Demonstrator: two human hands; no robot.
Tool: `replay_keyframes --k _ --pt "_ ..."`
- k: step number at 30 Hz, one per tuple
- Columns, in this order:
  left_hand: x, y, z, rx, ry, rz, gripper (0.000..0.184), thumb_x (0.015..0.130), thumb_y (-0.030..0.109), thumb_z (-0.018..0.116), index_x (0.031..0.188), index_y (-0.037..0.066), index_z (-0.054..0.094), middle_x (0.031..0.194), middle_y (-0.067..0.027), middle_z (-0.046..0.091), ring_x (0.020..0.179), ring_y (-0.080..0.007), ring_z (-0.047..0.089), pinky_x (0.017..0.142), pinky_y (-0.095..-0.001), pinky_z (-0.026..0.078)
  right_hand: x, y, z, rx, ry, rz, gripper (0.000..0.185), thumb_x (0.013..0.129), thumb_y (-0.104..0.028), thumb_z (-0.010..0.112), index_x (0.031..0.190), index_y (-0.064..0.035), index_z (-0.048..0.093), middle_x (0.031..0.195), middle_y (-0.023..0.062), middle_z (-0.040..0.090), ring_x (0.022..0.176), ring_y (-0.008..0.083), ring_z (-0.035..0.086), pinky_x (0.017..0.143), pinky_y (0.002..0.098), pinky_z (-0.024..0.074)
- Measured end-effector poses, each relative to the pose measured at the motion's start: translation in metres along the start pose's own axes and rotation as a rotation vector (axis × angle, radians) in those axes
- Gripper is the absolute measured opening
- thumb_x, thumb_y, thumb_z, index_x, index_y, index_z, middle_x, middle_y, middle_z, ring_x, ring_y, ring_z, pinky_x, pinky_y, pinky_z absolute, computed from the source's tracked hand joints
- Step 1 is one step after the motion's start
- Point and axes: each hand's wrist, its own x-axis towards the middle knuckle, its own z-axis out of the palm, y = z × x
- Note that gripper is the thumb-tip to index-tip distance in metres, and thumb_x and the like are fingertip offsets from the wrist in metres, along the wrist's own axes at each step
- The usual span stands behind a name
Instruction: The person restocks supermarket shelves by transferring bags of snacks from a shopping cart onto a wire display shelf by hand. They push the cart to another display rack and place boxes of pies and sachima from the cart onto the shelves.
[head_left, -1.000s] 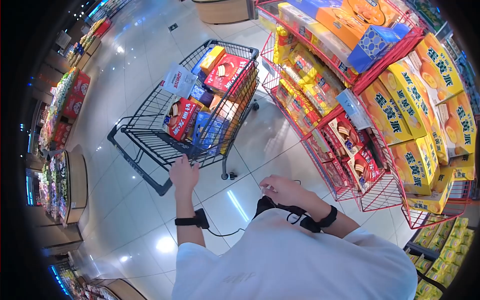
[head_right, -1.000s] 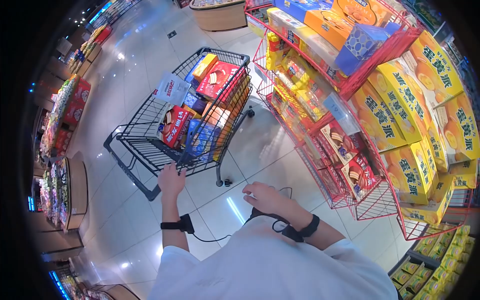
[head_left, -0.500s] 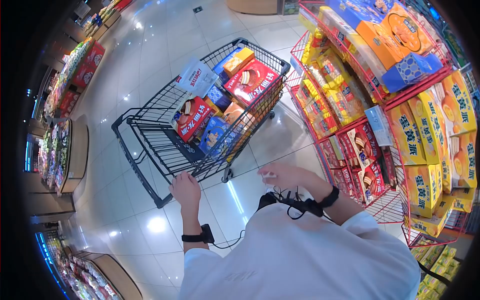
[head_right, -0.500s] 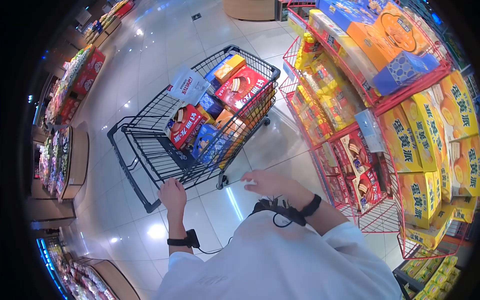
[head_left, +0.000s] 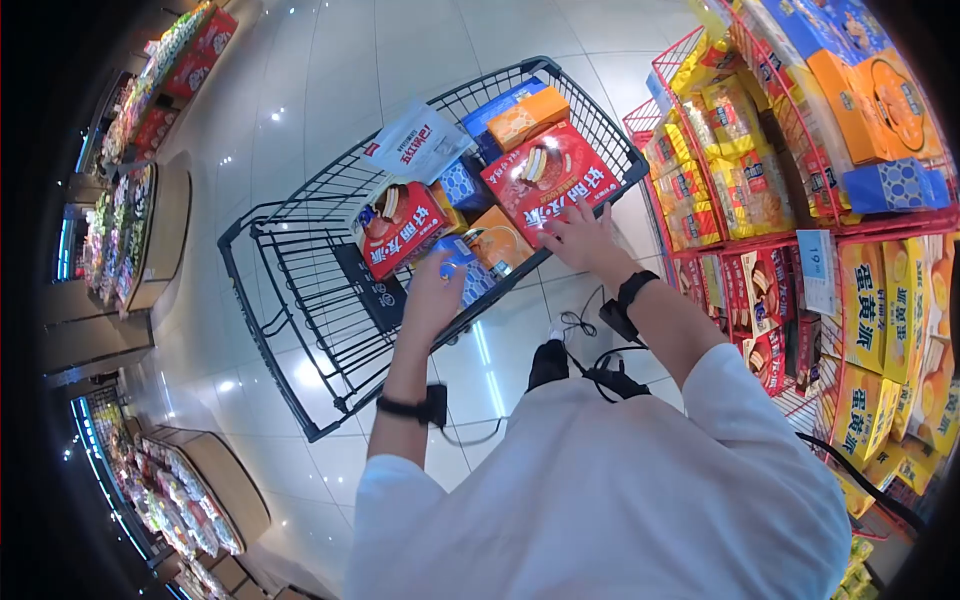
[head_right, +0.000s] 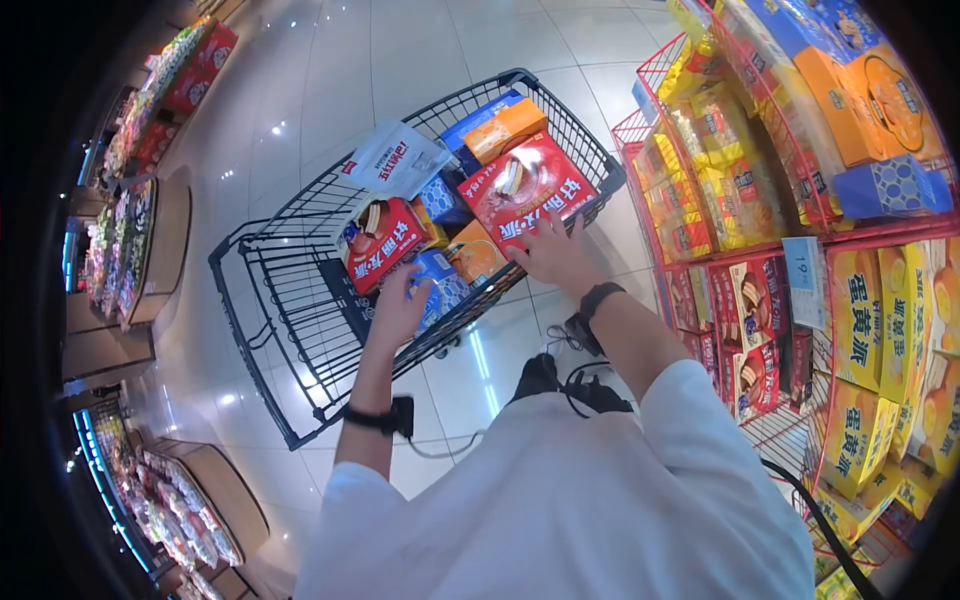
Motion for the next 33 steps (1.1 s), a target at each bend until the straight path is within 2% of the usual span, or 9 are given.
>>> replay_keyframes --k 4,7,12,16,19,25,29,30,33 --pt "0.096 -0.016 0.084 -0.563 -0.296 -0.413 0.055 0.094 0.037 0.064 0.134 0.001 0.051 0.133 -0.0130 0.057 0.117 -0.0261 0.056 0.096 -0.0383 0.046 -0.006 0.003 0.016 0.073 0.019 -0.067 0.048 0.098 -0.054 0.044 0.126 -0.0194 0.062 0.149 0.0186 0.040 0.144 0.0369 0.027 0.110 0.0750 0.0083" --pt "0.122 -0.004 0.106 -0.843 -0.469 -0.718 0.053 0.093 0.040 0.065 0.133 0.009 0.052 0.122 -0.0101 0.061 0.107 -0.0257 0.057 0.093 -0.0367 0.047 -0.009 -0.002 0.015 0.056 -0.039 -0.021 0.046 0.100 -0.053 0.039 0.128 -0.0217 0.060 0.141 0.0103 0.044 0.141 0.0303 0.029 0.111 0.0731 0.0072" --pt "0.144 -0.045 0.148 -0.745 -0.587 -0.813 0.054 0.090 0.045 0.067 0.132 0.015 0.051 0.135 -0.0084 0.052 0.111 -0.0289 0.053 0.097 -0.0438 0.044 -0.014 -0.016 0.030 0.144 -0.101 -0.002 0.040 0.101 -0.048 0.040 0.121 -0.0205 0.062 0.132 0.0072 0.046 0.137 0.0266 0.033 0.109 0.0737 0.0103" --pt "0.132 -0.059 0.164 -0.515 -0.375 -0.932 0.043 0.090 0.040 0.070 0.125 0.018 0.058 0.123 -0.0062 0.062 0.112 -0.0290 0.055 0.097 -0.0476 0.045 -0.022 -0.026 0.027 0.273 -0.188 0.002 0.037 0.099 -0.044 0.044 0.121 -0.0202 0.062 0.132 0.0112 0.048 0.139 0.0299 0.031 0.111 0.0734 0.0008" --pt "0.136 -0.086 0.181 -1.249 -0.414 -0.984 0.032 0.092 0.023 0.071 0.122 0.018 0.060 0.117 -0.0040 0.067 0.106 -0.0218 0.062 0.097 -0.0463 0.049 -0.022 -0.027 0.026 0.320 -0.190 0.006 0.036 0.097 -0.044 0.048 0.119 -0.0190 0.062 0.132 0.0100 0.047 0.139 0.0297 0.030 0.111 0.0740 -0.0001" --pt "0.128 -0.089 0.169 -1.114 -0.357 -0.931 0.029 0.089 0.021 0.075 0.115 0.015 0.064 0.111 -0.0044 0.067 0.104 -0.0224 0.063 0.093 -0.0427 0.049 -0.026 -0.036 0.050 0.364 -0.065 0.015 0.043 0.094 -0.045 0.052 0.128 -0.0186 0.058 0.133 0.0097 0.048 0.139 0.0294 0.031 0.109 0.0759 -0.0019" --pt "0.126 -0.067 0.138 -1.215 -0.400 -1.013 0.036 0.086 0.027 0.078 0.116 0.015 0.063 0.113 -0.0068 0.063 0.107 -0.0230 0.056 0.094 -0.0433 0.047 -0.011 -0.026 0.075 0.609 0.012 -0.159 0.048 0.092 -0.043 0.059 0.131 -0.0146 0.056 0.127 0.0126 0.055 0.133 0.0340 0.038 0.113 0.0571 0.0192" --pt "0.139 -0.097 0.148 -1.215 -0.450 -0.998 0.040 0.087 0.030 0.077 0.120 0.014 0.062 0.118 -0.0086 0.061 0.112 -0.0256 0.055 0.099 -0.0478 0.046 -0.010 -0.023 0.064 0.632 0.058 -0.219 0.042 0.091 -0.035 0.063 0.125 -0.0093 0.059 0.116 0.0157 0.062 0.121 0.0363 0.051 0.106 0.0468 0.0353" --pt "0.140 -0.050 0.110 -1.090 -0.519 -0.784 0.049 0.089 0.033 0.074 0.128 0.010 0.056 0.121 -0.0103 0.061 0.116 -0.0266 0.055 0.101 -0.0546 0.044 -0.013 -0.003 0.049 0.931 0.012 -0.166 0.035 0.093 -0.029 0.063 0.119 -0.0061 0.061 0.107 0.0154 0.067 0.106 0.0315 0.062 0.093 0.0431 0.0469"
